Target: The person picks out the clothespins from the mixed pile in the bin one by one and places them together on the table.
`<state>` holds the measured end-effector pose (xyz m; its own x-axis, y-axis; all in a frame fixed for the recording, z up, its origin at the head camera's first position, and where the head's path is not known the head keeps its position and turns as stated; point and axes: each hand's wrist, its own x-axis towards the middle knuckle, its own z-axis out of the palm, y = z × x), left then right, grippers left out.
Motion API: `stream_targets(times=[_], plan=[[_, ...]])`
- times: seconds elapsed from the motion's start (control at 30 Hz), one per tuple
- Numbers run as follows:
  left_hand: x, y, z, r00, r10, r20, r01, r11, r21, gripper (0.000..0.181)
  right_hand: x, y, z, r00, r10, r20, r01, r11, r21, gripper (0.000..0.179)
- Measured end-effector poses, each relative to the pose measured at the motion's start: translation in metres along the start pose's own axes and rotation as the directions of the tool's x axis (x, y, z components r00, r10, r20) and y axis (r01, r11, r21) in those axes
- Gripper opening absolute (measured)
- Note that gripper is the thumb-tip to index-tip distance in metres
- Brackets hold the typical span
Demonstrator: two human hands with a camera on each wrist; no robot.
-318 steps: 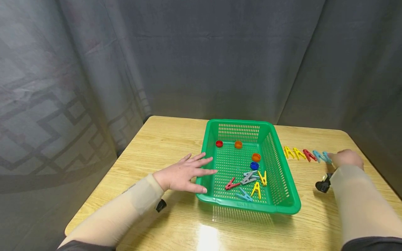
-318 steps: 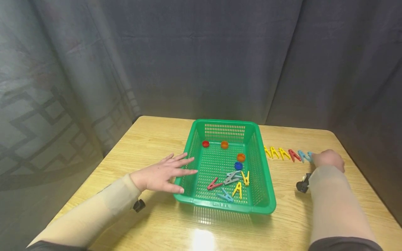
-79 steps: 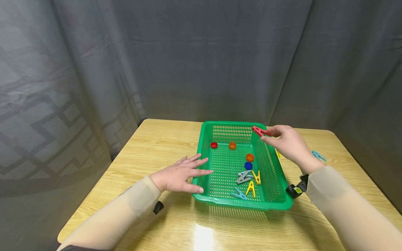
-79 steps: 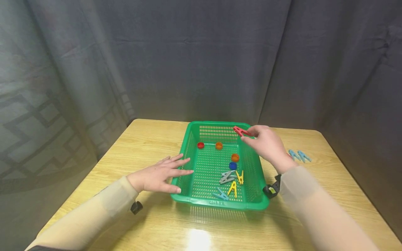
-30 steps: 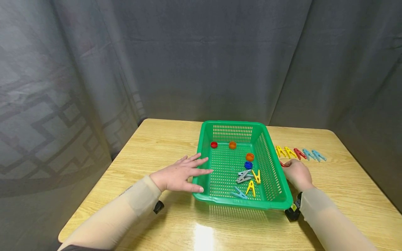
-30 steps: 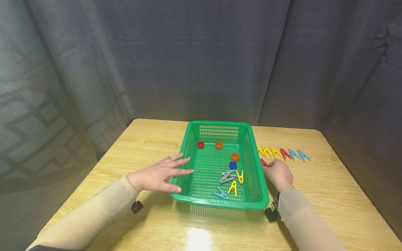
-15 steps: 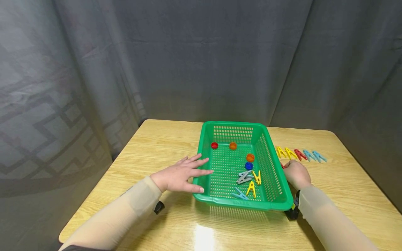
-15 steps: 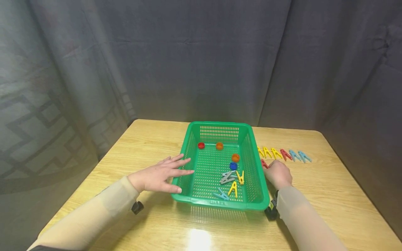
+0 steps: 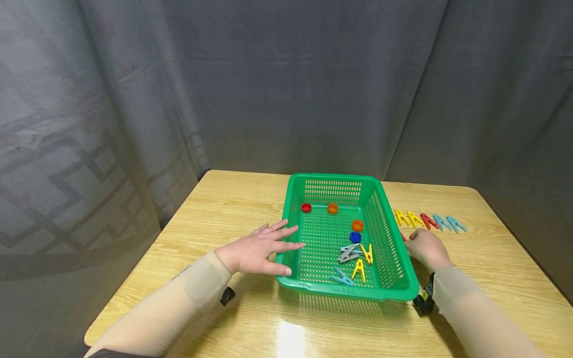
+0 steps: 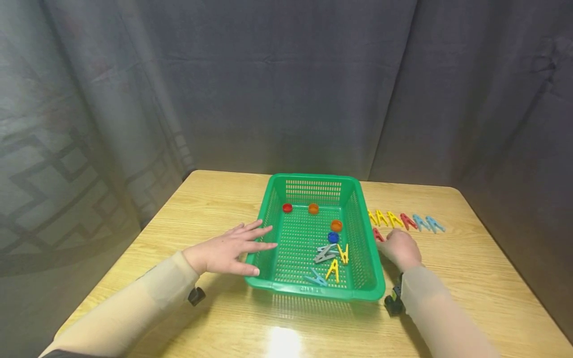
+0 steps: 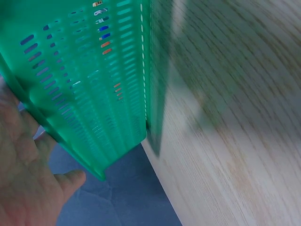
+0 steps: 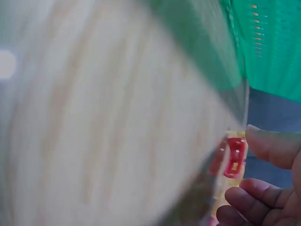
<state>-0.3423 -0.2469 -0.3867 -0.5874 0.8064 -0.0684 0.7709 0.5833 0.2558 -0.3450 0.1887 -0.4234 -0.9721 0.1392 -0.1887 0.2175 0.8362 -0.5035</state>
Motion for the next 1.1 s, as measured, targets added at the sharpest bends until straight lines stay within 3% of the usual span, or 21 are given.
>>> stream_targets(times=[0.13,0.37,0.6,0.83,1.1], plan=[[0.0,0.001,-0.001,1.0,-0.001,0.002,0.001,1.0,-0.002,0.066,-0.004,0.0,-0.012,0.999,-0.043,-0.003,0.043,0.999,-0.029,0.057],[0.0,0.0,0.0,1.0,-0.001,0.003,0.001,1.0,-0.006,0.067,-0.009,-0.007,-0.045,0.992,-0.118,-0.038,0.113,0.988,-0.1,0.036],[0.0,-0.001,0.0,1.0,-0.003,0.0,0.003,1.0,0.006,0.067,-0.014,-0.026,-0.069,0.98,-0.177,-0.096,0.164,0.979,-0.123,0.039],[0.0,0.0,0.0,1.0,-0.002,0.004,0.002,1.0,-0.003,0.067,-0.018,-0.051,-0.082,0.97,-0.216,-0.11,0.2,0.969,-0.144,0.052],[0.0,0.0,-0.001,1.0,0.001,0.004,-0.001,1.0,0.001,0.067,-0.024,-0.092,-0.081,0.96,-0.259,-0.11,0.252,0.965,-0.07,0.046]])
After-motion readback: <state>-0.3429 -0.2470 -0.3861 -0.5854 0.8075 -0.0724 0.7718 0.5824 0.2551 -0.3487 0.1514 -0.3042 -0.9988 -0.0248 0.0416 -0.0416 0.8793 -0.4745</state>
